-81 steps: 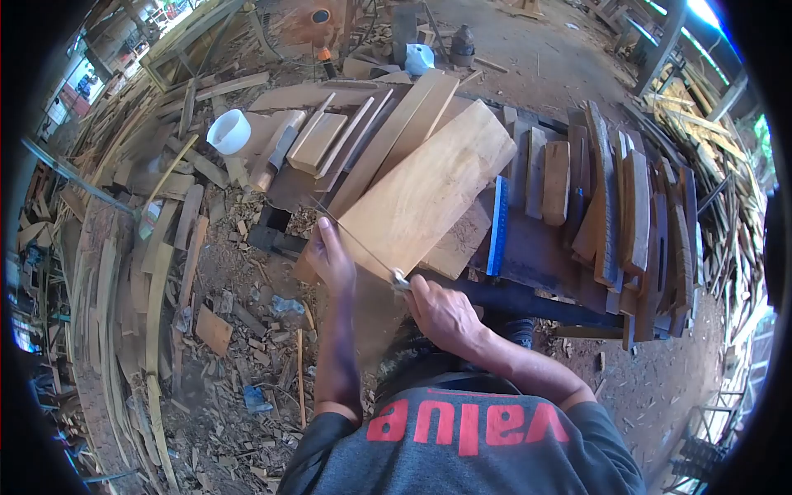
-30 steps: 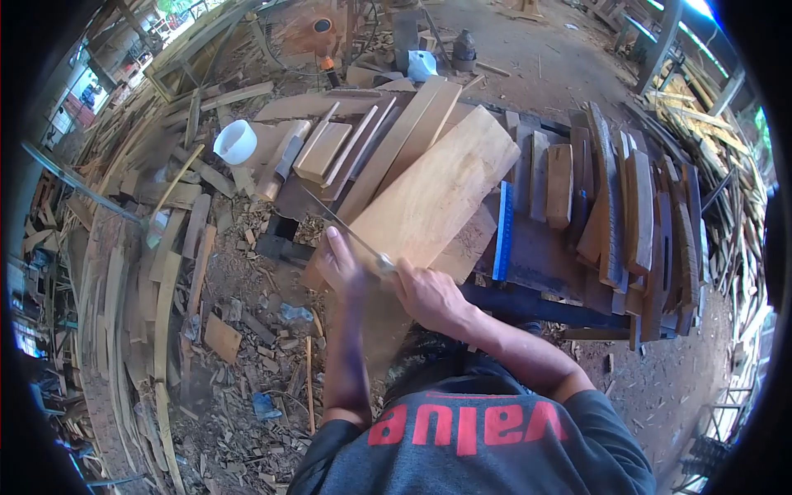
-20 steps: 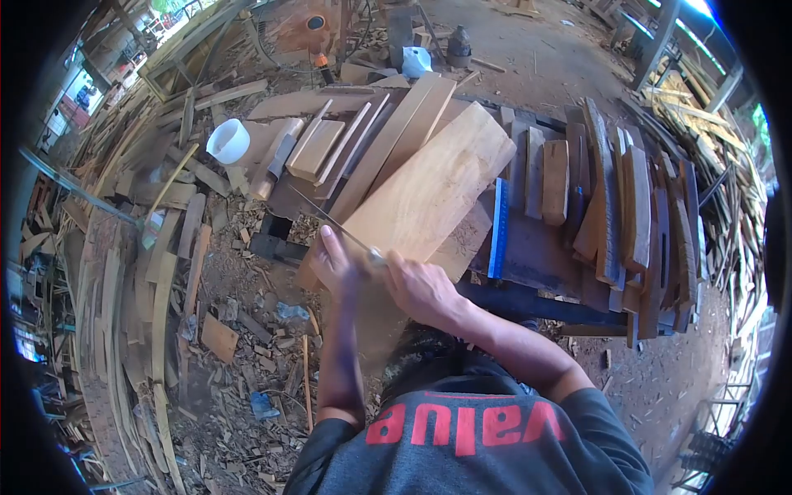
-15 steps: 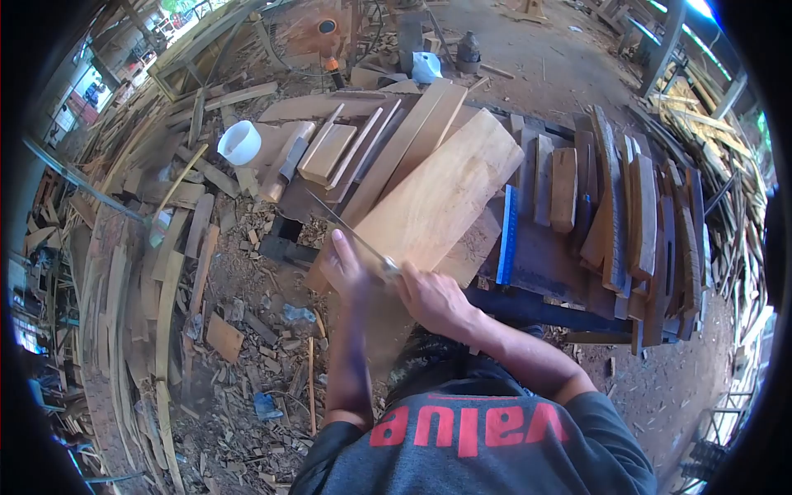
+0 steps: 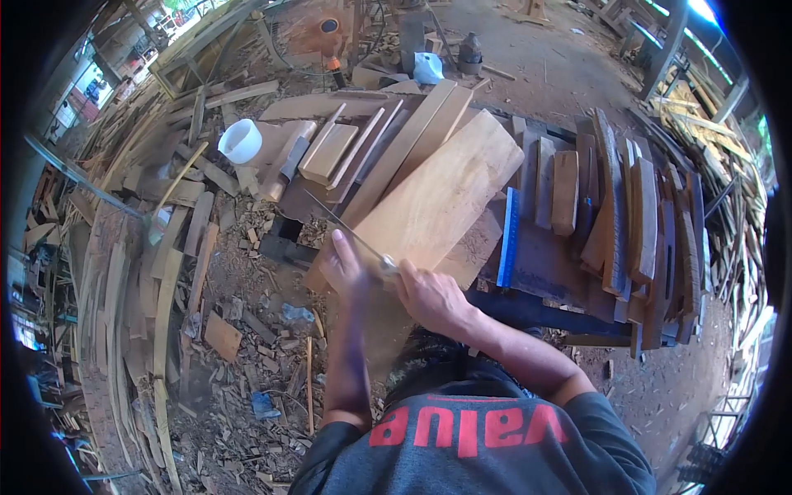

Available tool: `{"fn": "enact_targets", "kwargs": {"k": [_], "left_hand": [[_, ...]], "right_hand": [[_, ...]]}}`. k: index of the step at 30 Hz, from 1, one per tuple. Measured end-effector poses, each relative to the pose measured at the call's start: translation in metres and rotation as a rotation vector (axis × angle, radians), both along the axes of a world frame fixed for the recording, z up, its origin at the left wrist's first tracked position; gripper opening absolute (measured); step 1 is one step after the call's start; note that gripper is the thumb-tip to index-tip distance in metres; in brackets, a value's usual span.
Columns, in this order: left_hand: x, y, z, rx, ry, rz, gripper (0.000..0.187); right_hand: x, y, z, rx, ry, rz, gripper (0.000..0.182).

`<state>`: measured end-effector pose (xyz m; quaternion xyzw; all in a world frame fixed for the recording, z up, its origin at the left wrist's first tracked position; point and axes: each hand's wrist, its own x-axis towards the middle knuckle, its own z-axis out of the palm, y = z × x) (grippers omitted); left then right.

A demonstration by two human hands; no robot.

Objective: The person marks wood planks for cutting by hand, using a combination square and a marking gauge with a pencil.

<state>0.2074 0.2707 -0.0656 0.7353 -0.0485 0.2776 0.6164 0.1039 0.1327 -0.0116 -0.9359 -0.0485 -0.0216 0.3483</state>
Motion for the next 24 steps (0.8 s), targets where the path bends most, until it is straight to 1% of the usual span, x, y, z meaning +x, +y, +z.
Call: {"fn": "enact_targets", "kwargs": {"k": [2, 4, 5, 8, 10, 12, 14, 16, 19, 22, 24], "left_hand": [[0.0, 0.0, -0.001, -0.025, 0.015, -0.003, 0.042], [-0.001, -0.004, 0.003, 0.006, -0.024, 0.039, 0.043], [-0.002, -0.005, 0.004, 0.003, -0.018, 0.033, 0.043], [-0.002, -0.002, 0.002, 0.033, 0.027, 0.04, 0.044], [0.003, -0.002, -0.003, -0.039, 0.008, 0.016, 0.044], [0.001, 0.0, -0.001, 0.003, 0.032, 0.018, 0.044], [-0.002, 0.001, 0.003, 0.047, 0.06, 0.028, 0.044], [-0.004, -0.003, 0.006, 0.038, -0.03, 0.046, 0.044], [-0.003, -0.003, 0.003, 0.033, -0.031, 0.058, 0.044], [0.002, -0.002, -0.001, 0.051, -0.044, 0.072, 0.044], [0.0, -0.002, -0.001, 0.081, -0.045, 0.065, 0.044]], "right_hand": [[-0.022, -0.007, -0.007, -0.004, 0.012, 0.003, 0.024], [-0.043, -0.01, -0.007, 0.002, 0.073, -0.015, 0.023], [-0.045, -0.011, -0.009, -0.019, 0.005, -0.012, 0.023], [-0.027, -0.009, -0.01, -0.045, -0.05, -0.009, 0.024], [-0.003, -0.004, 0.002, -0.054, -0.03, -0.01, 0.026], [0.014, 0.004, 0.009, -0.027, 0.03, -0.002, 0.024], [0.012, 0.004, 0.006, -0.01, 0.026, 0.011, 0.024], [-0.004, 0.0, -0.004, -0.026, -0.03, -0.002, 0.025], [-0.036, -0.01, -0.012, 0.02, 0.008, 0.0, 0.023], [-0.036, -0.014, -0.013, 0.004, -0.032, -0.023, 0.021], [-0.018, -0.012, -0.006, 0.002, -0.06, -0.017, 0.023]]}}
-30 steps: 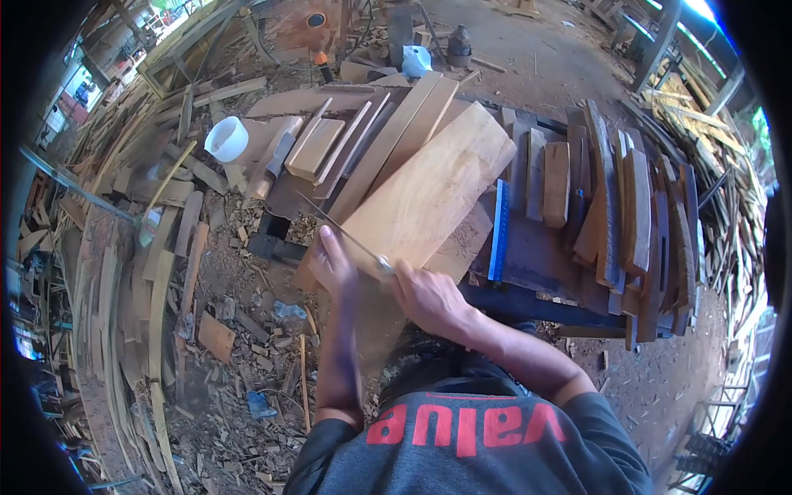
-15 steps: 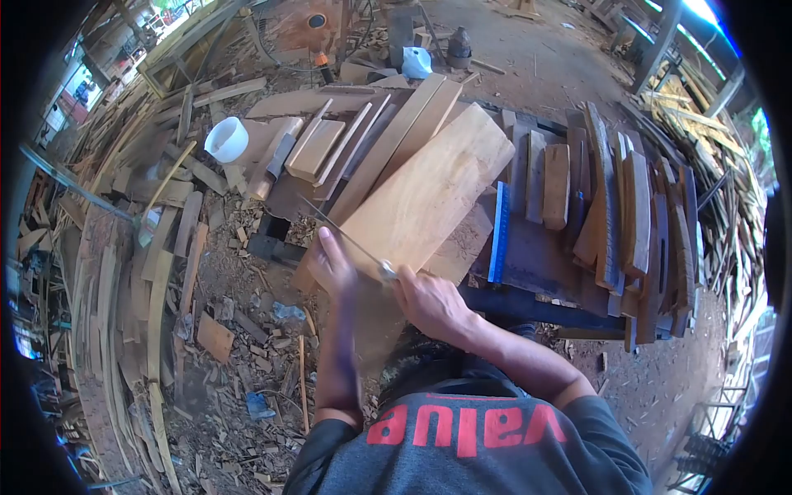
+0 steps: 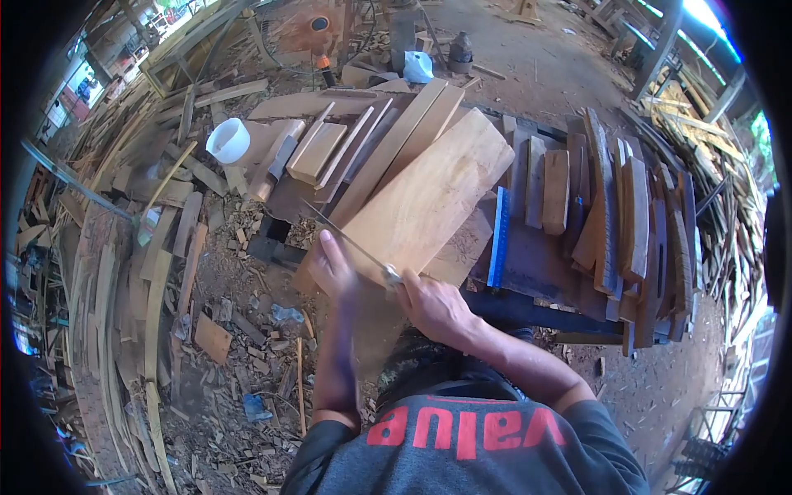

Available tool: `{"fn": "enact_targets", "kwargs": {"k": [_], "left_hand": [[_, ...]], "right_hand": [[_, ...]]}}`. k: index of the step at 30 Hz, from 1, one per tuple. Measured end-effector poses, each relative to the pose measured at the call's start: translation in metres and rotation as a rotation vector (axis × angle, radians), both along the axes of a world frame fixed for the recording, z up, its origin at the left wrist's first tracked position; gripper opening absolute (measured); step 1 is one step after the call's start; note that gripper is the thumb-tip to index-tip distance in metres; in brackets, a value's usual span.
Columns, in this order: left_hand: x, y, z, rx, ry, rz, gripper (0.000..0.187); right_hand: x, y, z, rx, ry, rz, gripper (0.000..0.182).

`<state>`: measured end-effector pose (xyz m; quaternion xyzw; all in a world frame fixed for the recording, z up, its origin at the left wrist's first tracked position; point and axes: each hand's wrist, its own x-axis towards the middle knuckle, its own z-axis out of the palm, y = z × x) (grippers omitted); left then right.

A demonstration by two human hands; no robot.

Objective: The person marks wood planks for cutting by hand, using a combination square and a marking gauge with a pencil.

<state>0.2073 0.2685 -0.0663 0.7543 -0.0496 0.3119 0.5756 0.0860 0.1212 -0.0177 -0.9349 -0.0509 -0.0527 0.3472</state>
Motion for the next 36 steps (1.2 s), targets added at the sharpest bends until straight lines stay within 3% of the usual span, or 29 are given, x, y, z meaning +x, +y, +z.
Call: {"fn": "enact_targets", "kwargs": {"k": [5, 12, 17, 26, 32, 36], "left_hand": [[-0.005, 0.006, 0.005, 0.028, 0.186, -0.026, 0.045], [-0.002, 0.001, 0.004, -0.019, 0.062, -0.009, 0.044], [0.008, 0.004, -0.012, -0.023, 0.018, -0.004, 0.043], [-0.006, 0.003, 0.008, 0.033, 0.164, -0.017, 0.047], [0.0, 0.004, 0.002, 0.032, 0.095, -0.01, 0.043], [0.0, 0.005, -0.004, 0.047, 0.131, 0.017, 0.044]], "right_hand": [[0.023, 0.012, 0.013, -0.023, 0.085, 0.023, 0.026], [-0.025, -0.004, -0.003, -0.023, 0.049, 0.008, 0.023], [0.023, 0.01, 0.015, -0.016, 0.082, 0.023, 0.027], [-0.025, -0.004, 0.002, -0.027, 0.13, 0.002, 0.023], [0.03, 0.015, 0.011, -0.05, 0.045, -0.002, 0.026], [0.006, 0.006, 0.0, -0.036, 0.001, 0.007, 0.026]]}}
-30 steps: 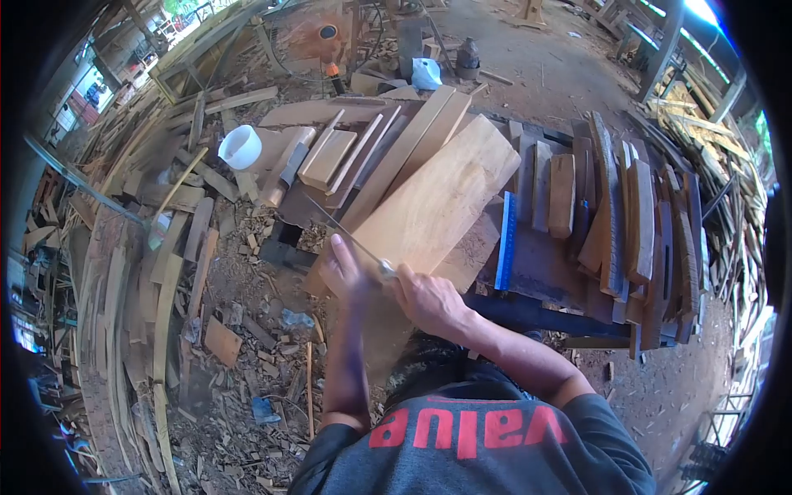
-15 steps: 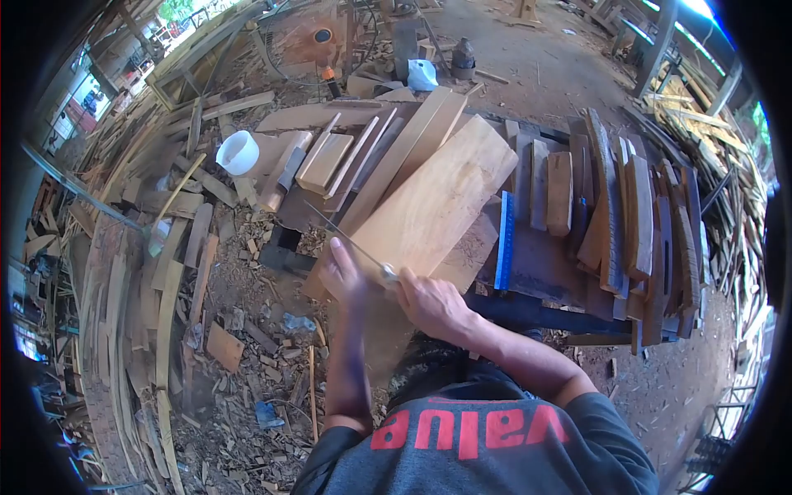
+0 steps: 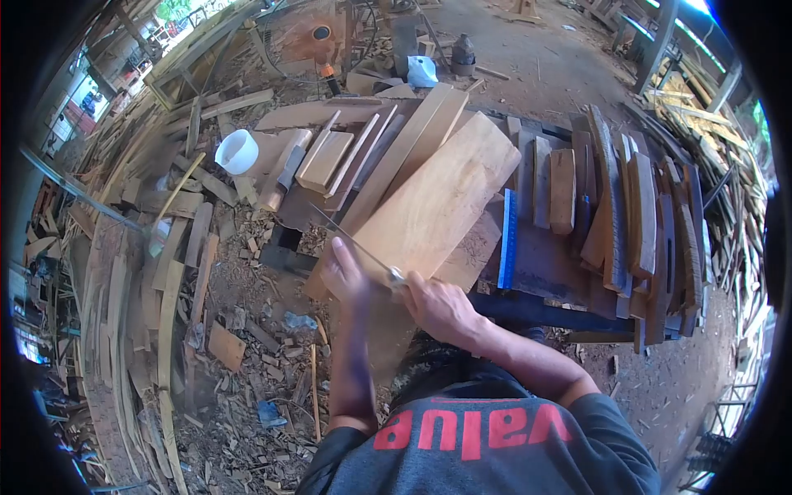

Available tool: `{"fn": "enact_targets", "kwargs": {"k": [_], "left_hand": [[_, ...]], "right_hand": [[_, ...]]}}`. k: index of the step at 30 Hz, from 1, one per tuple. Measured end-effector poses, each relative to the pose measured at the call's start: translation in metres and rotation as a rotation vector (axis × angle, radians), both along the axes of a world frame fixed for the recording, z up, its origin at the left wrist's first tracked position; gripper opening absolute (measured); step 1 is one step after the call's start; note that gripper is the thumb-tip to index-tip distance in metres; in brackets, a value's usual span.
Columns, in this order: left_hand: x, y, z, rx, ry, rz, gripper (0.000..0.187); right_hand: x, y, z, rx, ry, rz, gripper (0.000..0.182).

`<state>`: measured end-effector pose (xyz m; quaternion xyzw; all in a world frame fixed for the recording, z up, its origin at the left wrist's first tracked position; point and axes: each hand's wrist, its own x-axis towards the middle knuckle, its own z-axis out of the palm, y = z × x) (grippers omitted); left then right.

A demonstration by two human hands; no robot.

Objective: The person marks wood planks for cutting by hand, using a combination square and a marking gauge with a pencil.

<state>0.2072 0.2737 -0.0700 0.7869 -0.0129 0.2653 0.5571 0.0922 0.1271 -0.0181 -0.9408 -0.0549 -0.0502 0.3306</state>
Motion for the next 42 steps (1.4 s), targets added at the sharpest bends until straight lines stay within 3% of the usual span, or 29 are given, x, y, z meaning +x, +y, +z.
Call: {"fn": "enact_targets", "kwargs": {"k": [4, 9, 14, 18, 25, 34, 42], "left_hand": [[-0.004, -0.005, 0.012, -0.058, -0.022, -0.05, 0.046], [0.001, 0.0, 0.003, 0.004, 0.033, -0.027, 0.046], [0.007, 0.0, -0.007, 0.034, -0.145, 0.023, 0.043], [0.0, -0.004, 0.004, -0.014, -0.076, -0.002, 0.043], [0.002, -0.002, 0.006, 0.028, -0.123, -0.026, 0.044], [0.004, -0.001, 0.006, 0.121, -0.061, 0.039, 0.044], [0.015, 0.005, 0.012, 0.149, -0.081, -0.002, 0.042]], "right_hand": [[-0.032, -0.013, -0.002, -0.001, 0.093, -0.008, 0.026], [0.015, 0.004, 0.009, -0.008, 0.036, 0.01, 0.025], [0.009, -0.001, 0.015, 0.004, 0.126, 0.012, 0.026], [-0.028, -0.017, 0.0, 0.01, 0.11, 0.004, 0.024], [0.022, 0.002, 0.016, 0.021, 0.109, 0.006, 0.026], [-0.031, -0.014, -0.002, 0.038, 0.1, -0.025, 0.023], [0.0, -0.009, 0.019, -0.025, 0.056, -0.001, 0.023]]}}
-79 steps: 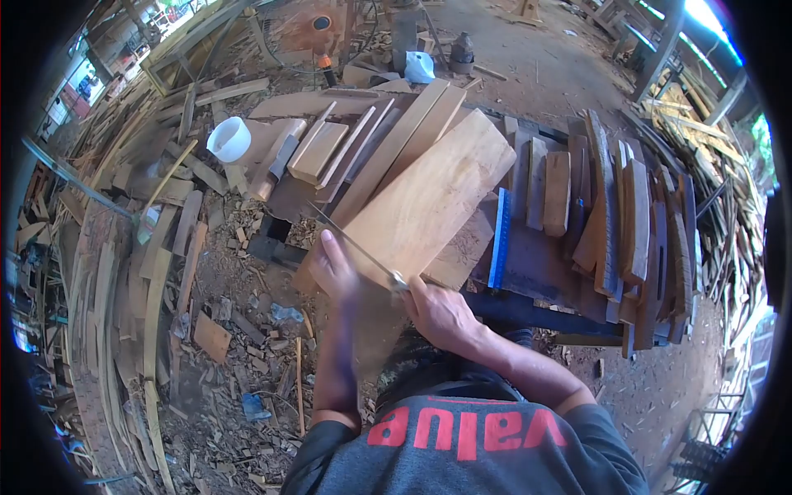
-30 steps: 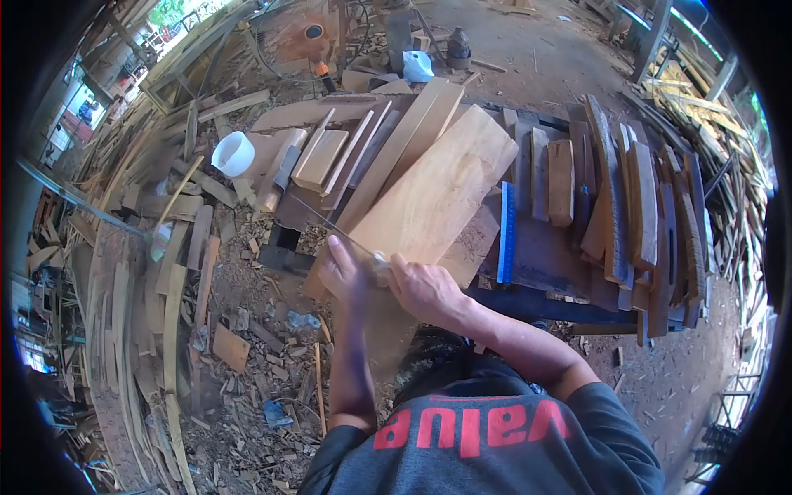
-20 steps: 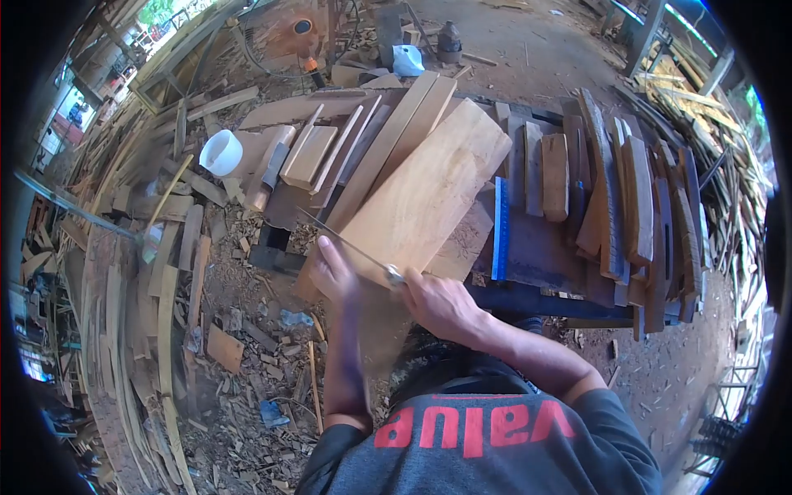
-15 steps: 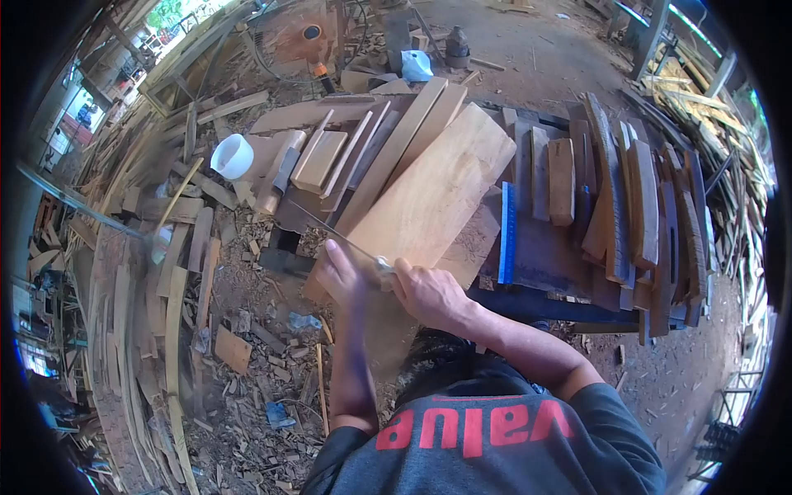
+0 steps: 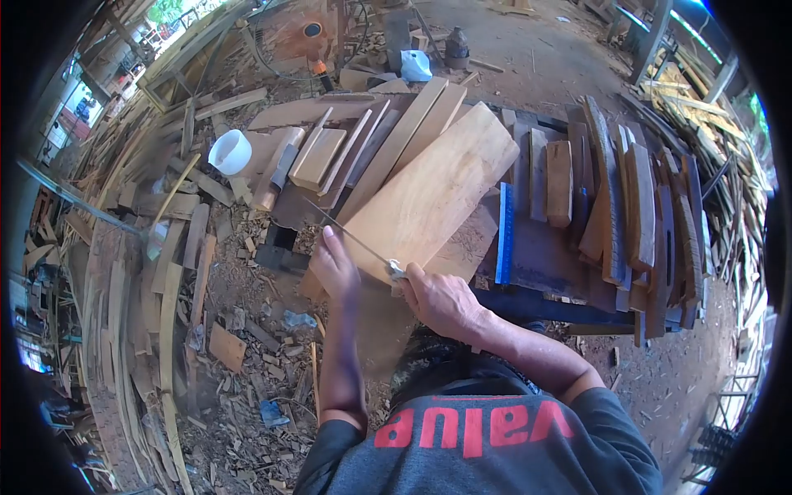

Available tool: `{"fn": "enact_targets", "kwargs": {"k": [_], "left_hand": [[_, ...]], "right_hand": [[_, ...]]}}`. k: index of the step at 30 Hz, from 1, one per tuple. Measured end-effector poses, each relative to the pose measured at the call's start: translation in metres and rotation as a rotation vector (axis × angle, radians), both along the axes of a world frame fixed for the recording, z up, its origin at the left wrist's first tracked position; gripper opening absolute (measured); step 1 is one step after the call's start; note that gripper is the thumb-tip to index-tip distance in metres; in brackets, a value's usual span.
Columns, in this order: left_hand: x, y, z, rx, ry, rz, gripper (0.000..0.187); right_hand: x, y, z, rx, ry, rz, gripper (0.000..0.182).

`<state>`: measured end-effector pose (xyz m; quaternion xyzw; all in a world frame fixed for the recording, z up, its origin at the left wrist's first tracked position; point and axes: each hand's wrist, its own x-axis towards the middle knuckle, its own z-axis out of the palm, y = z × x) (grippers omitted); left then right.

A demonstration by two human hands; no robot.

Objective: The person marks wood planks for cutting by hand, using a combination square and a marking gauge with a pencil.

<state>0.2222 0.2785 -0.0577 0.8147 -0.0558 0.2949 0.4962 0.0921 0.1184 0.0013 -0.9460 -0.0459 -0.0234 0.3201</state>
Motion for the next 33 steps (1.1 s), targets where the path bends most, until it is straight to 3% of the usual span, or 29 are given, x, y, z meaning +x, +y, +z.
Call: {"fn": "enact_targets", "kwargs": {"k": [5, 12, 17, 21, 25, 33], "left_hand": [[0.012, 0.008, -0.022, 0.046, -0.003, -0.022, 0.042], [0.012, -0.001, -0.011, 0.052, -0.04, 0.051, 0.04], [0.018, 0.006, -0.016, 0.011, 0.103, 0.027, 0.045], [0.015, 0.003, -0.019, 0.108, -0.024, 0.051, 0.044], [0.011, -0.002, -0.009, 0.107, 0.075, 0.07, 0.045], [0.018, 0.005, -0.011, 0.046, 0.079, 0.068, 0.045]], "right_hand": [[0.002, 0.003, -0.014, 0.005, 0.003, -0.027, 0.024], [-0.003, 0.0, -0.014, 0.021, -0.021, -0.007, 0.024], [0.039, 0.015, -0.009, 0.034, 0.033, -0.008, 0.027], [0.022, 0.007, -0.013, 0.072, 0.085, -0.032, 0.027], [-0.007, -0.001, -0.023, 0.085, -0.032, -0.035, 0.028], [0.024, 0.005, -0.015, 0.011, 0.029, -0.023, 0.028]]}}
